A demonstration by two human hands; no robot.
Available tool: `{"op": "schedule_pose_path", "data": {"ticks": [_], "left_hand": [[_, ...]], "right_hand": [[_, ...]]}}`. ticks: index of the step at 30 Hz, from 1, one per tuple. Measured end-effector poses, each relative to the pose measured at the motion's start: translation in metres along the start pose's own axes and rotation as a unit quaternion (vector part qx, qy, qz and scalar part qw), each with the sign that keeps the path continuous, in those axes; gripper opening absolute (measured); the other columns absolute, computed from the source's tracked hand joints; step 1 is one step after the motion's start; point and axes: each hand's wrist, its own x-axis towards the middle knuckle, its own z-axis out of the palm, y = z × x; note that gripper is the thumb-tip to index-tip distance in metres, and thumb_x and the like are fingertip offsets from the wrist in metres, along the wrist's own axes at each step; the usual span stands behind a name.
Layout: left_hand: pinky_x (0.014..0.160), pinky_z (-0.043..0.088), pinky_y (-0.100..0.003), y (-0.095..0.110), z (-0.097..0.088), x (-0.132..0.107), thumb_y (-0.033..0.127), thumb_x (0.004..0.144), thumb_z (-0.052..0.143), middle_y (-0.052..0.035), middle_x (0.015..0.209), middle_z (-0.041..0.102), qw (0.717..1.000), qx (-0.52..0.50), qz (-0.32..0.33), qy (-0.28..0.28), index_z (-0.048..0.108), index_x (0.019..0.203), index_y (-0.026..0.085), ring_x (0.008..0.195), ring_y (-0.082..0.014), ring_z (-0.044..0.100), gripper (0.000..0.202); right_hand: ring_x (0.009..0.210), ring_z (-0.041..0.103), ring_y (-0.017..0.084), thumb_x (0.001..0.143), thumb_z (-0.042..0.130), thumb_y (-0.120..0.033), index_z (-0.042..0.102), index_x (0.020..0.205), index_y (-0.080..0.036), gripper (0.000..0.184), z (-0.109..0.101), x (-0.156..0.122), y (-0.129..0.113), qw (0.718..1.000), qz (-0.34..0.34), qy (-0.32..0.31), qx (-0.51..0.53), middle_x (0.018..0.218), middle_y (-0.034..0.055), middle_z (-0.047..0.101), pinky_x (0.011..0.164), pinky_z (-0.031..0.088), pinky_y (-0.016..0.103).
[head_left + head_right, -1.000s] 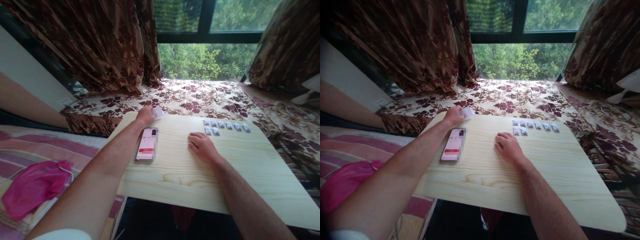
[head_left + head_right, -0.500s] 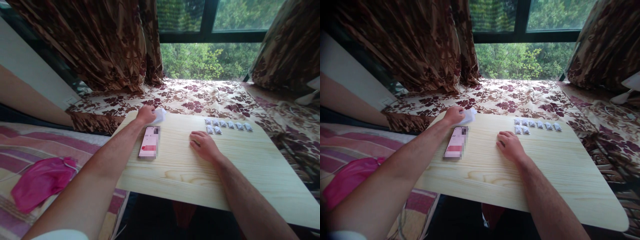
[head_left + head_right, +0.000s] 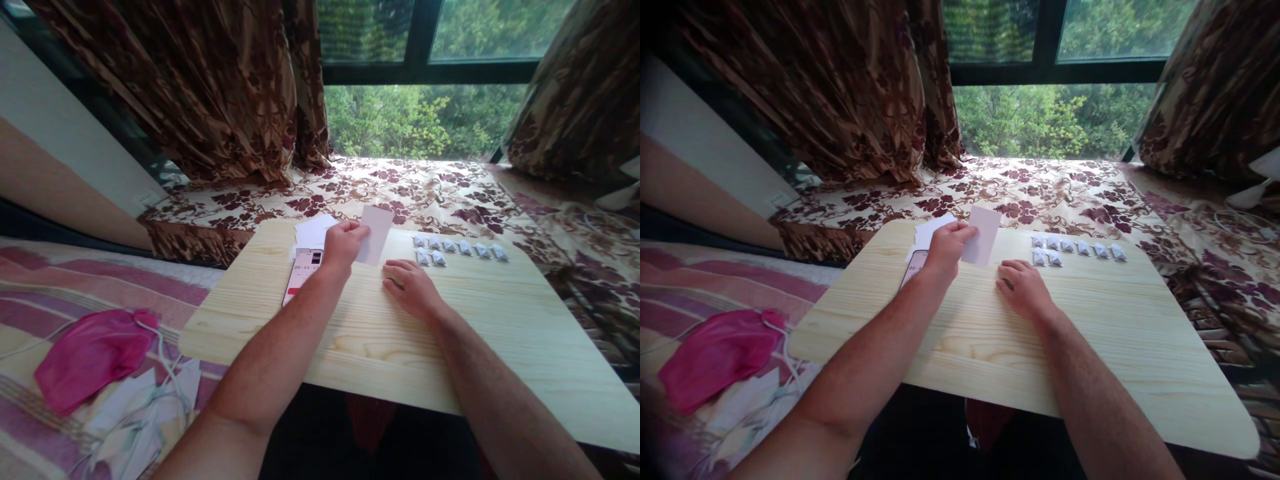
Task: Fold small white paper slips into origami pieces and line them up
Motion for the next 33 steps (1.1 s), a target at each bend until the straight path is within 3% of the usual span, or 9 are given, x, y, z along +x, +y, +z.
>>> {"op": "schedule_pose_path", "data": {"ticks": [2, 4, 6, 9, 13, 16, 19, 29, 33], "left_hand": [[0.056, 0.044, -0.026, -0.010, 0.015, -0.018, 0.036, 0.066, 0.074, 0.0004, 0.065, 0.063, 0.995, -0.077, -0.055, -0.016, 0.066, 0.070, 0.021, 0.060, -0.0138, 0.056, 0.018], [0.055, 0.044, -0.027, -0.023, 0.024, -0.029, 0.037, 0.063, 0.077, -0.0006, 0.066, 0.065, 0.992, -0.099, -0.070, -0.022, 0.066, 0.066, 0.021, 0.059, -0.0138, 0.057, 0.020], [0.056, 0.046, -0.027, -0.035, 0.028, -0.035, 0.039, 0.062, 0.078, -0.0010, 0.068, 0.067, 0.991, -0.109, -0.075, -0.027, 0.067, 0.067, 0.022, 0.060, -0.0140, 0.058, 0.020], [0.056, 0.046, -0.027, -0.046, 0.032, -0.038, 0.038, 0.064, 0.077, -0.0001, 0.068, 0.067, 0.992, -0.101, -0.069, -0.041, 0.068, 0.067, 0.022, 0.060, -0.0133, 0.058, 0.018], [0.054, 0.043, -0.025, -0.048, 0.036, -0.044, 0.036, 0.063, 0.076, 0.0013, 0.064, 0.064, 0.990, -0.106, -0.077, -0.054, 0.067, 0.065, 0.021, 0.057, -0.0116, 0.054, 0.017], [0.055, 0.042, -0.025, -0.047, 0.036, -0.047, 0.035, 0.064, 0.076, 0.0007, 0.063, 0.064, 0.990, -0.087, -0.078, -0.083, 0.068, 0.065, 0.020, 0.057, -0.0115, 0.053, 0.017], [0.056, 0.043, -0.026, -0.046, 0.034, -0.046, 0.036, 0.066, 0.075, -0.0008, 0.069, 0.066, 0.992, -0.088, -0.055, -0.070, 0.070, 0.070, 0.020, 0.060, -0.0123, 0.055, 0.017], [0.046, 0.032, -0.024, -0.040, 0.029, -0.046, 0.036, 0.068, 0.074, -0.0003, 0.057, 0.056, 0.984, -0.130, -0.083, -0.085, 0.062, 0.060, 0.018, 0.052, -0.0102, 0.048, 0.023], [0.046, 0.032, -0.022, -0.037, 0.030, -0.051, 0.035, 0.065, 0.078, 0.0018, 0.058, 0.056, 0.980, -0.145, -0.075, -0.116, 0.065, 0.067, 0.016, 0.050, -0.0081, 0.045, 0.024]], "right_hand": [[0.116, 0.063, 0.028, 0.092, 0.057, -0.028, 0.075, 0.105, -0.022, 0.024, -0.001, 0.001, -0.001, 1.000, -0.001, 0.006, 0.023, 0.122, 0.0086, 0.072, 0.103, 0.049, 0.043], [0.106, 0.066, 0.026, 0.092, 0.052, -0.024, 0.075, 0.093, -0.021, 0.024, -0.003, 0.002, -0.003, 0.997, 0.020, 0.025, 0.066, 0.111, 0.0093, 0.075, 0.095, 0.052, 0.039], [0.087, 0.068, 0.022, 0.094, 0.049, -0.028, 0.074, 0.088, -0.021, 0.027, -0.005, 0.003, -0.006, 0.982, 0.095, 0.074, 0.142, 0.094, 0.0070, 0.075, 0.080, 0.054, 0.034], [0.066, 0.064, 0.017, 0.094, 0.053, -0.048, 0.071, 0.085, -0.020, 0.035, -0.009, 0.005, -0.010, 0.913, 0.202, 0.135, 0.326, 0.074, 0.0032, 0.070, 0.060, 0.053, 0.028], [0.054, 0.058, 0.014, 0.086, 0.063, -0.059, 0.067, 0.077, -0.019, 0.041, -0.016, 0.007, -0.014, 0.854, 0.226, 0.146, 0.445, 0.064, 0.0007, 0.063, 0.051, 0.050, 0.026], [0.046, 0.051, 0.011, 0.077, 0.076, -0.049, 0.064, 0.069, -0.018, 0.034, -0.021, 0.006, -0.016, 0.856, 0.253, 0.193, 0.408, 0.053, -0.0027, 0.059, 0.046, 0.042, 0.022], [0.043, 0.048, 0.009, 0.078, 0.074, -0.043, 0.061, 0.063, -0.019, 0.032, -0.024, 0.005, -0.018, 0.867, 0.259, 0.173, 0.390, 0.047, -0.0036, 0.056, 0.044, 0.037, 0.022], [0.042, 0.049, 0.009, 0.077, 0.076, -0.042, 0.062, 0.064, -0.018, 0.030, -0.024, 0.004, -0.018, 0.852, 0.260, 0.171, 0.421, 0.048, -0.0035, 0.057, 0.045, 0.037, 0.022], [0.043, 0.050, 0.009, 0.077, 0.077, -0.042, 0.061, 0.064, -0.018, 0.032, -0.025, 0.003, -0.017, 0.843, 0.262, 0.174, 0.437, 0.048, -0.0034, 0.057, 0.044, 0.037, 0.022]]}}
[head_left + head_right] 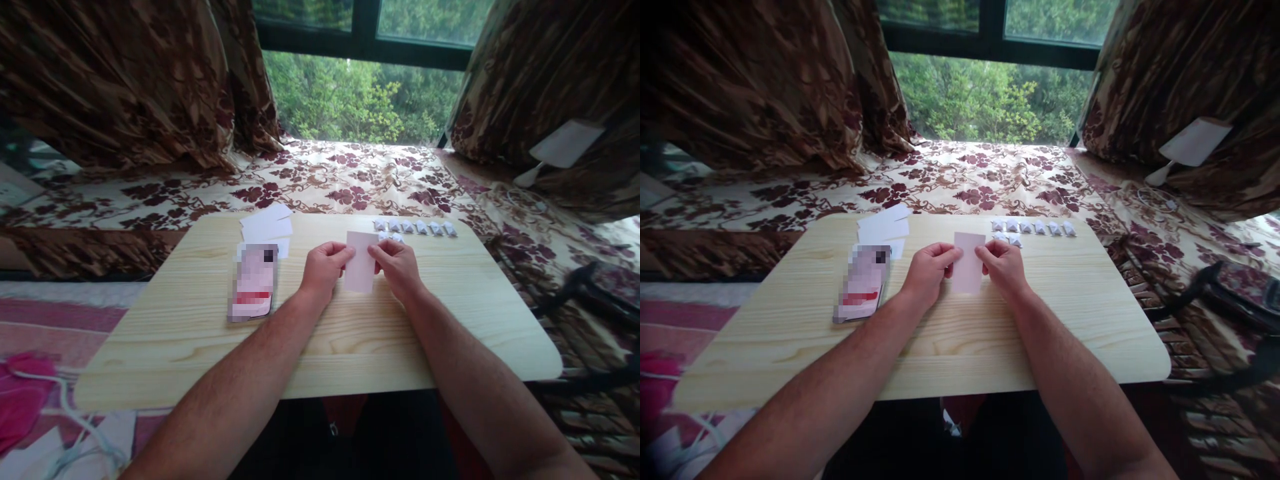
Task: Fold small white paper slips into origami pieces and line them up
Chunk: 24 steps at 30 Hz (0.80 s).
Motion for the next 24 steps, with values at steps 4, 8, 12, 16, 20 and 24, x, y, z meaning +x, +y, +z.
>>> {"op": "schedule_pose_path", "data": {"ticks": [4, 8, 12, 16, 20, 24], "left_hand": [[0.046, 0.034, -0.022, -0.0001, 0.0008, 0.0002, 0.031, 0.065, 0.077, 0.0027, 0.062, 0.059, 0.999, -0.013, 0.020, 0.034, 0.063, 0.073, 0.016, 0.051, -0.0081, 0.047, 0.022], [0.049, 0.040, -0.022, 0.0009, -0.0011, 0.0047, 0.029, 0.063, 0.076, 0.0029, 0.066, 0.059, 0.994, -0.054, 0.022, 0.090, 0.058, 0.074, 0.018, 0.057, -0.0105, 0.055, 0.024], [0.052, 0.042, -0.023, 0.0023, -0.0017, 0.0037, 0.028, 0.062, 0.075, -0.0002, 0.074, 0.064, 0.995, -0.072, 0.004, 0.074, 0.062, 0.080, 0.017, 0.064, -0.0125, 0.060, 0.025], [0.055, 0.043, -0.023, 0.0026, -0.0009, 0.0004, 0.030, 0.064, 0.075, -0.0003, 0.076, 0.064, 0.997, -0.067, 0.002, 0.028, 0.065, 0.081, 0.017, 0.064, -0.0125, 0.059, 0.024], [0.061, 0.045, -0.023, 0.0023, -0.0025, 0.0025, 0.039, 0.073, 0.073, -0.0002, 0.079, 0.066, 0.993, -0.056, 0.065, 0.082, 0.069, 0.091, 0.018, 0.070, -0.0121, 0.059, 0.027], [0.068, 0.047, -0.025, -0.0002, -0.0041, 0.0033, 0.038, 0.072, 0.077, -0.0036, 0.084, 0.071, 0.990, 0.067, 0.111, 0.060, 0.074, 0.093, 0.017, 0.074, -0.0139, 0.061, 0.031]], "right_hand": [[0.047, 0.054, 0.009, 0.076, 0.077, -0.042, 0.065, 0.070, -0.018, 0.028, -0.0013, -0.0002, 0.0014, 0.998, 0.021, -0.057, 0.010, 0.057, -0.0028, 0.063, 0.046, 0.041, 0.021], [0.052, 0.060, 0.011, 0.072, 0.079, -0.036, 0.068, 0.077, -0.016, 0.023, -0.0007, -0.0007, 0.0014, 0.991, 0.062, -0.116, -0.001, 0.063, -0.0003, 0.069, 0.048, 0.047, 0.021], [0.053, 0.065, 0.014, 0.072, 0.077, -0.033, 0.063, 0.073, -0.017, 0.022, 0.0015, 0.0000, -0.0015, 0.998, 0.040, -0.034, 0.030, 0.060, 0.0000, 0.068, 0.047, 0.048, 0.022], [0.050, 0.063, 0.013, 0.071, 0.077, -0.030, 0.061, 0.072, -0.018, 0.020, 0.0001, 0.0029, -0.0027, 0.996, 0.014, 0.065, 0.067, 0.057, -0.0034, 0.064, 0.045, 0.047, 0.022], [0.043, 0.050, 0.008, 0.071, 0.076, -0.028, 0.068, 0.075, -0.017, 0.014, -0.0044, 0.0046, -0.0018, 0.996, -0.002, 0.070, 0.048, 0.054, -0.0049, 0.060, 0.042, 0.039, 0.021], [0.046, 0.049, 0.008, 0.072, 0.077, -0.032, 0.072, 0.074, -0.016, 0.017, -0.0053, 0.0021, -0.0018, 1.000, 0.017, 0.008, 0.003, 0.058, -0.0025, 0.062, 0.043, 0.038, 0.022]]}}
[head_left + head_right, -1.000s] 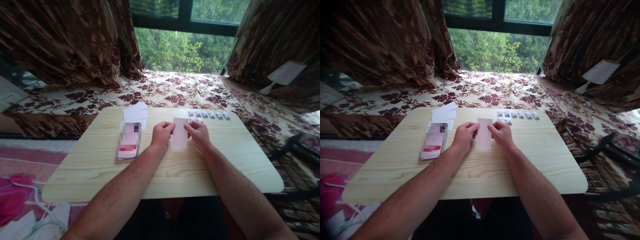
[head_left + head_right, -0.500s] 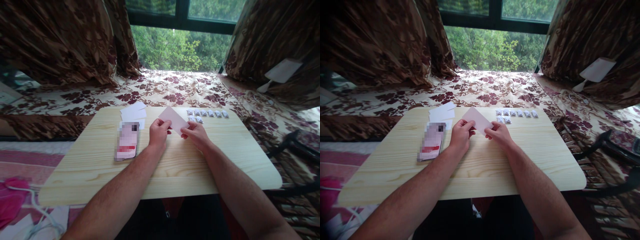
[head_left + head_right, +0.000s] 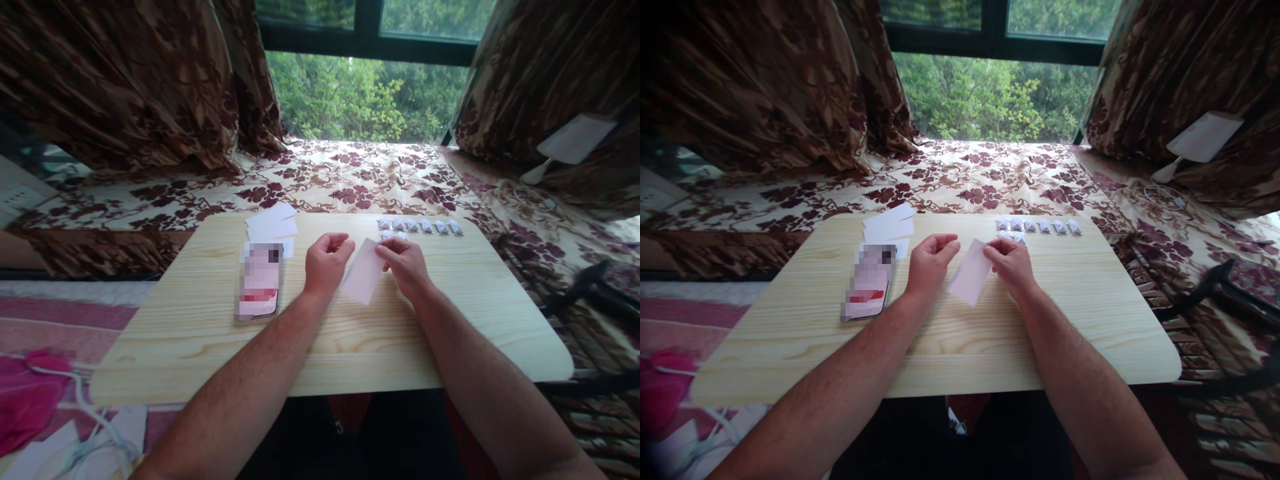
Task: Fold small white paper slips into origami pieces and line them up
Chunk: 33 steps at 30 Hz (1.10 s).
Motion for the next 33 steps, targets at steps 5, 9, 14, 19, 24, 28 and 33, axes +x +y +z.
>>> {"op": "schedule_pose_path", "data": {"ticks": [5, 9, 14, 19, 24, 28, 33], "left_hand": [[0.054, 0.043, -0.025, -0.002, 0.002, -0.005, 0.034, 0.068, 0.079, -0.0018, 0.068, 0.068, 0.994, 0.018, -0.056, -0.089, 0.073, 0.086, 0.017, 0.058, -0.0143, 0.059, 0.026], [0.054, 0.043, -0.024, -0.003, 0.003, -0.004, 0.030, 0.066, 0.079, -0.0011, 0.069, 0.068, 0.998, -0.007, -0.047, -0.046, 0.069, 0.081, 0.017, 0.058, -0.0124, 0.058, 0.022], [0.055, 0.043, -0.023, -0.002, 0.004, -0.002, 0.029, 0.067, 0.080, -0.0001, 0.070, 0.067, 0.997, -0.053, -0.049, -0.004, 0.068, 0.086, 0.016, 0.061, -0.0115, 0.058, 0.026], [0.058, 0.044, -0.022, 0.000, 0.004, -0.003, 0.030, 0.068, 0.080, 0.0009, 0.070, 0.067, 0.995, -0.083, -0.045, 0.018, 0.071, 0.096, 0.017, 0.063, -0.0114, 0.060, 0.033], [0.057, 0.045, -0.023, 0.000, 0.004, -0.003, 0.031, 0.066, 0.081, -0.0018, 0.074, 0.071, 0.994, -0.090, -0.054, 0.035, 0.073, 0.095, 0.016, 0.063, -0.0118, 0.061, 0.033], [0.054, 0.046, -0.023, -0.001, 0.006, -0.004, 0.033, 0.064, 0.082, -0.0040, 0.079, 0.073, 0.993, -0.093, -0.070, 0.022, 0.073, 0.091, 0.015, 0.065, -0.0133, 0.062, 0.033], [0.052, 0.048, -0.024, 0.002, 0.007, -0.007, 0.033, 0.065, 0.079, -0.0034, 0.075, 0.070, 0.992, -0.090, -0.092, 0.014, 0.072, 0.083, 0.015, 0.061, -0.0130, 0.061, 0.026]], "right_hand": [[0.050, 0.050, 0.010, 0.071, 0.080, -0.038, 0.073, 0.075, -0.016, 0.024, 0.002, -0.003, 0.000, 0.999, 0.002, -0.052, -0.014, 0.058, -0.0016, 0.062, 0.046, 0.040, 0.023], [0.054, 0.054, 0.011, 0.070, 0.083, -0.038, 0.074, 0.082, -0.018, 0.026, 0.002, -0.004, -0.001, 0.997, -0.003, -0.065, 0.045, 0.065, -0.0014, 0.066, 0.050, 0.044, 0.024], [0.060, 0.058, 0.013, 0.070, 0.084, -0.041, 0.073, 0.079, -0.019, 0.026, 0.003, -0.005, -0.001, 0.994, -0.008, -0.097, 0.051, 0.069, 0.0001, 0.068, 0.053, 0.048, 0.025], [0.065, 0.062, 0.015, 0.074, 0.080, -0.047, 0.078, 0.096, -0.019, 0.036, 0.003, -0.006, 0.001, 0.988, 0.002, -0.149, 0.045, 0.078, 0.0028, 0.073, 0.056, 0.051, 0.026], [0.067, 0.064, 0.015, 0.074, 0.079, -0.046, 0.077, 0.106, -0.022, 0.040, 0.006, -0.008, -0.002, 0.990, -0.002, -0.129, 0.055, 0.082, 0.0020, 0.076, 0.061, 0.054, 0.028], [0.062, 0.063, 0.015, 0.074, 0.078, -0.043, 0.079, 0.104, -0.021, 0.037, 0.010, -0.010, -0.001, 0.994, -0.004, -0.103, 0.039, 0.080, 0.0013, 0.076, 0.058, 0.050, 0.027], [0.057, 0.058, 0.012, 0.075, 0.078, -0.036, 0.079, 0.108, -0.024, 0.035, 0.010, -0.011, 0.002, 0.998, -0.026, -0.043, 0.038, 0.080, -0.0001, 0.076, 0.051, 0.043, 0.024]]}}
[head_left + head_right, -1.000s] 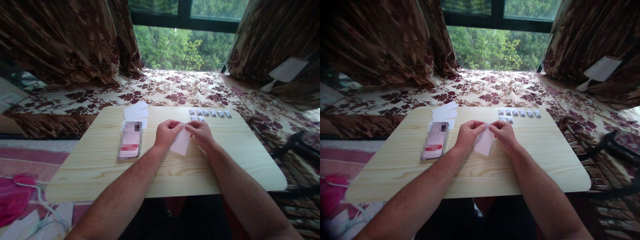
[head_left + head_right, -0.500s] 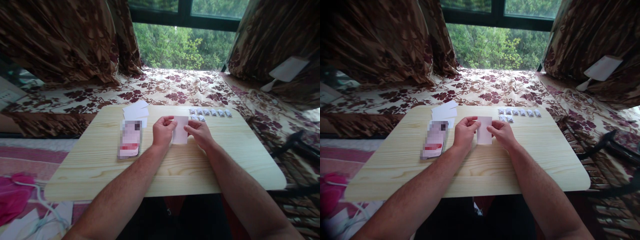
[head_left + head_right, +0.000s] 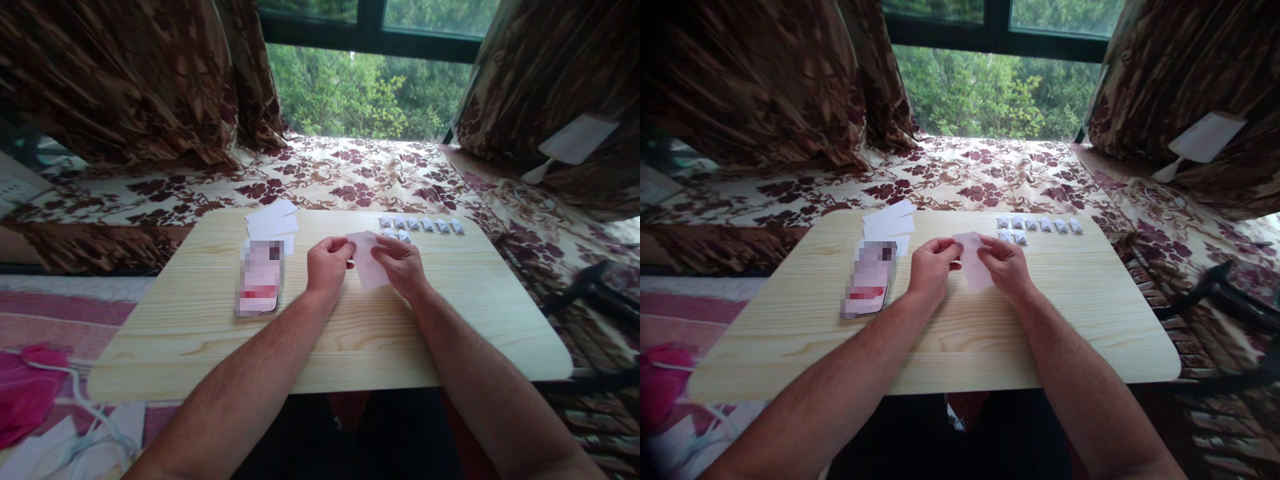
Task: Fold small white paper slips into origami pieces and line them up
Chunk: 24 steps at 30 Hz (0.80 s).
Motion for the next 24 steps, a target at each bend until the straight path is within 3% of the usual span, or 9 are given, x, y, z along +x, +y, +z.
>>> {"op": "schedule_pose_path", "data": {"ticks": [3, 9, 14, 20, 24], "left_hand": [[0.052, 0.048, -0.025, 0.000, -0.001, 0.000, 0.034, 0.068, 0.077, -0.0026, 0.070, 0.067, 1.000, 0.006, -0.009, 0.003, 0.072, 0.079, 0.015, 0.060, -0.0134, 0.059, 0.023], [0.055, 0.043, -0.023, -0.006, -0.003, 0.004, 0.037, 0.070, 0.076, 0.0003, 0.067, 0.064, 0.999, 0.037, 0.012, 0.021, 0.071, 0.075, 0.017, 0.060, -0.0112, 0.054, 0.021], [0.055, 0.041, -0.022, -0.007, -0.002, 0.003, 0.040, 0.070, 0.077, 0.0007, 0.068, 0.064, 1.000, 0.025, 0.001, 0.010, 0.071, 0.079, 0.018, 0.060, -0.0109, 0.054, 0.025], [0.058, 0.043, -0.024, -0.007, -0.001, 0.002, 0.043, 0.067, 0.082, -0.0013, 0.072, 0.068, 1.000, -0.006, 0.003, -0.018, 0.073, 0.078, 0.016, 0.061, -0.0112, 0.055, 0.030], [0.060, 0.045, -0.025, -0.007, 0.000, 0.000, 0.042, 0.067, 0.082, -0.0033, 0.075, 0.071, 0.999, -0.025, 0.004, -0.038, 0.076, 0.082, 0.016, 0.063, -0.0123, 0.058, 0.031]], "right_hand": [[0.068, 0.064, 0.015, 0.075, 0.079, -0.037, 0.080, 0.107, -0.027, 0.034, -0.002, -0.001, -0.003, 1.000, -0.018, -0.013, 0.009, 0.091, 0.0017, 0.078, 0.058, 0.048, 0.026], [0.072, 0.066, 0.017, 0.078, 0.077, -0.044, 0.082, 0.098, -0.026, 0.028, -0.003, -0.005, -0.013, 0.997, -0.024, -0.066, -0.014, 0.086, 0.0031, 0.079, 0.065, 0.054, 0.030], [0.091, 0.069, 0.020, 0.075, 0.082, -0.040, 0.081, 0.095, -0.025, 0.025, 0.000, -0.004, -0.013, 0.996, -0.035, -0.086, 0.001, 0.101, 0.0050, 0.078, 0.077, 0.056, 0.032], [0.078, 0.068, 0.016, 0.064, 0.089, -0.038, 0.073, 0.102, -0.023, 0.044, -0.001, -0.001, -0.004, 0.997, -0.006, -0.076, 0.013, 0.097, 0.0035, 0.075, 0.068, 0.054, 0.028], [0.071, 0.066, 0.015, 0.066, 0.087, -0.039, 0.066, 0.109, -0.023, 0.051, -0.001, 0.000, -0.004, 0.993, 0.019, -0.113, 0.017, 0.088, 0.0015, 0.074, 0.066, 0.052, 0.028]]}}
